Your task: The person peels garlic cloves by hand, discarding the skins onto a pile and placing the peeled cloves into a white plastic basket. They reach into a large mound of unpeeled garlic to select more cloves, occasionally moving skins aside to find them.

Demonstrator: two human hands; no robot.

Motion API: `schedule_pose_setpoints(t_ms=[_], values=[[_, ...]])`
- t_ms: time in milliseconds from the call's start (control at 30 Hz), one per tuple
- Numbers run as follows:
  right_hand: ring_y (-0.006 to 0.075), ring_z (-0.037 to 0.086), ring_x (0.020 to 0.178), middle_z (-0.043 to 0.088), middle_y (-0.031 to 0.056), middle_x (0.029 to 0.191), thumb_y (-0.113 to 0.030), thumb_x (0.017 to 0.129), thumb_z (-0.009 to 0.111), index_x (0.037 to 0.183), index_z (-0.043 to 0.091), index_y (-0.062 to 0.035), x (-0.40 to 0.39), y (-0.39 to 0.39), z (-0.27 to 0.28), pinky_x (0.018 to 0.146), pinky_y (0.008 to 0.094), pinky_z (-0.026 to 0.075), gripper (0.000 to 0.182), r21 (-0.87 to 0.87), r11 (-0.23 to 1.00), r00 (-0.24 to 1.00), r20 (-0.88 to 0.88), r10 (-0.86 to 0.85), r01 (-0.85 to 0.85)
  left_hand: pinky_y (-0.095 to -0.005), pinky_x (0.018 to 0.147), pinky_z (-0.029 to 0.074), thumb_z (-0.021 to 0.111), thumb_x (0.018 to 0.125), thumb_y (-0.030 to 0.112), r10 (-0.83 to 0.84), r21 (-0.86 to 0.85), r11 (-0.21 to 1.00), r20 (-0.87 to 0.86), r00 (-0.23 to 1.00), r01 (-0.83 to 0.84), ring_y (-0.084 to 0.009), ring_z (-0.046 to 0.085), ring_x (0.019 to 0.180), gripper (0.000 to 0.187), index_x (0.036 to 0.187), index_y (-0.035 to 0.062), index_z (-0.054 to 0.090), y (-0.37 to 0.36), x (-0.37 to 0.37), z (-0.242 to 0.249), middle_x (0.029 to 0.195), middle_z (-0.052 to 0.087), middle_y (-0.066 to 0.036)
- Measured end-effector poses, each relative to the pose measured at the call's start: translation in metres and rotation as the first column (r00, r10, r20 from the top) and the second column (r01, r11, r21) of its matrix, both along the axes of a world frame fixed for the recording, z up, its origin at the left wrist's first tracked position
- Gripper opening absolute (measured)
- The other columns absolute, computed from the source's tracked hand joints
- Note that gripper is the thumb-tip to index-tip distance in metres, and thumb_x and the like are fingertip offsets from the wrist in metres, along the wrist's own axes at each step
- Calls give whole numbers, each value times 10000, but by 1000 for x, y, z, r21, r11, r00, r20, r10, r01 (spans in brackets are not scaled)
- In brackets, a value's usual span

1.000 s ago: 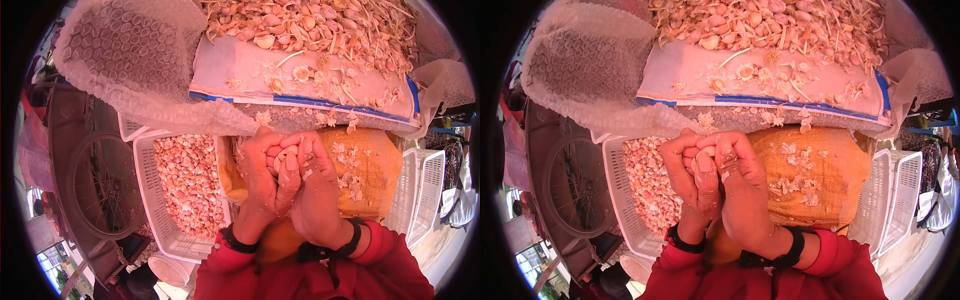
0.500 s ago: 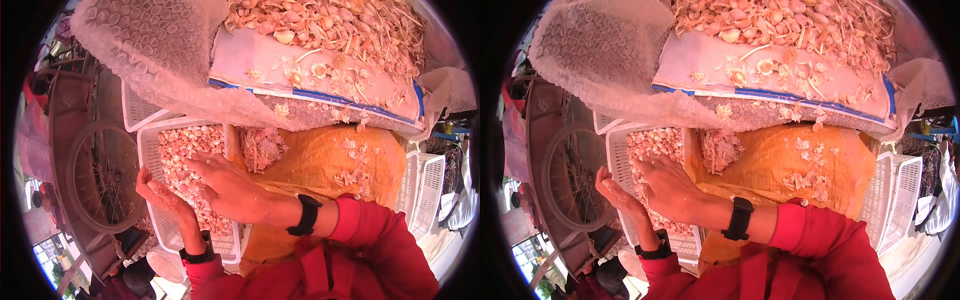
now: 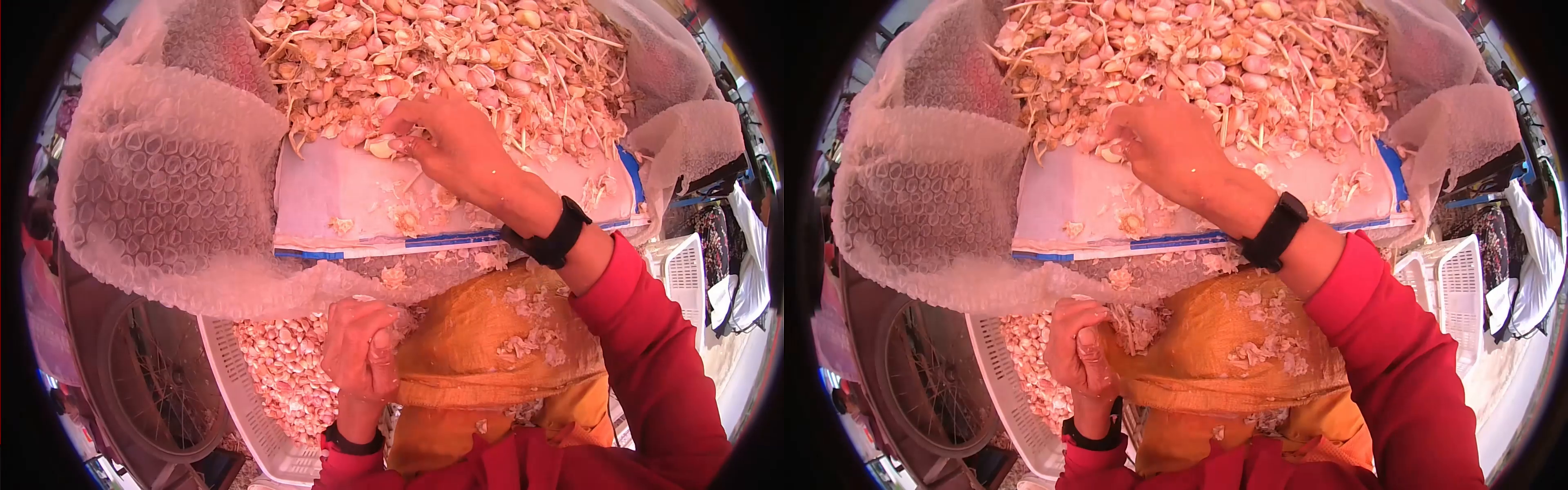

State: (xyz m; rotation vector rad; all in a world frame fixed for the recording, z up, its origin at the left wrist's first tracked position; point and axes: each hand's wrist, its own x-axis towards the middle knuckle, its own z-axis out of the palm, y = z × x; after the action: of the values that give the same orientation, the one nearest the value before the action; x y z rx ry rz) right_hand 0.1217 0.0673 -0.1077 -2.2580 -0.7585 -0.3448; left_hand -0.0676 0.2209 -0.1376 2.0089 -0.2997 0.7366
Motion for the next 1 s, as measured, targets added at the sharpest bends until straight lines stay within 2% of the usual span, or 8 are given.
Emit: schedule_pose_setpoints(t_ms=[133, 367, 533, 633, 767, 867, 933, 1000], values=[[300, 529, 976, 618, 75, 907, -6, 701, 602, 972, 664, -140, 13, 25, -6, 829, 436, 413, 308, -267, 957, 976, 212, -58, 115, -306, 622, 428, 439, 958, 190, -24, -149, 989, -63, 998, 15, -201, 532, 642, 249, 904, -17, 566, -3, 7, -6, 727, 578, -119], [283, 503, 1031, 596, 56, 1018, -33, 699, 628, 1048, 640, -186, 1, 17, -3, 865, 434, 379, 381, -323, 946, 993, 106, 50, -13, -234, 566, 390, 408, 989, 240, 11, -377, 914, -345, 938, -149, -111, 503, 595, 285, 937, -11, 532, -6, -6, 0, 656, 548, -75], [283, 508, 991, 597, 38, 1001, -35, 680, 637, 1023, 627, -193, -13, 7, -9, 846, 426, 388, 378, -359, 931, 987, 112, 117, -70, -231, 544, 382, 418, 987, 240, -63, -392, 919, -263, 963, -47, -109, 482, 556, 280, 928, -13, 521, -26, 3, 9, 653, 546, -82], [290, 512, 948, 592, 62, 988, -33, 680, 636, 1026, 619, -183, -16, -2, -3, 816, 429, 382, 377, -338, 932, 990, -75, 116, -135, -233, 528, 387, 421, 987, 239, -99, -394, 919, -230, 968, 0, -115, 486, 543, 278, 924, -13, 520, -26, 5, 13, 652, 539, -80], [282, 520, 904, 589, 82, 943, -31, 674, 638, 1008, 603, -141, -35, -12, 16, 772, 411, 385, 353, -162, 968, 981, -58, 186, -193, -229, 491, 396, 415, 990, 245, -122, -528, 849, -236, 964, -22, -126, 496, 521, 264, 965, 2, 514, -23, 8, 24, 643, 520, -75], [272, 547, 853, 589, 81, 909, -17, 665, 641, 986, 590, -105, -55, -16, 28, 738, 388, 419, 337, 110, 961, 962, -78, 263, -254, -216, 452, 391, 377, 1001, 284, -207, -696, 717, -275, 939, -46, -128, 490, 491, 296, 1062, 18, 492, -21, 19, 29, 702, 534, -81], [268, 566, 804, 594, 71, 884, 3, 657, 641, 965, 581, -84, -68, -17, 35, 704, 368, 444, 325, 291, 913, 941, -92, 325, -287, -205, 451, 360, 370, 999, 319, -409, -832, 553, -304, 861, -31, -100, 453, 497, 346, 1165, 26, 448, -26, 26, 42, 794, 543, -71], [266, 572, 764, 603, 59, 870, 19, 656, 641, 998, 591, -76, -77, -25, 43, 683, 354, 459, 358, 189, 922, 940, 36, 338, -339, -194, 450, 338, 361, 999, 343, -537, -906, 421, -281, 796, -36, -82, 439, 521, 389, 1233, 35, 409, -33, 29, 54, 868, 541, -63]])
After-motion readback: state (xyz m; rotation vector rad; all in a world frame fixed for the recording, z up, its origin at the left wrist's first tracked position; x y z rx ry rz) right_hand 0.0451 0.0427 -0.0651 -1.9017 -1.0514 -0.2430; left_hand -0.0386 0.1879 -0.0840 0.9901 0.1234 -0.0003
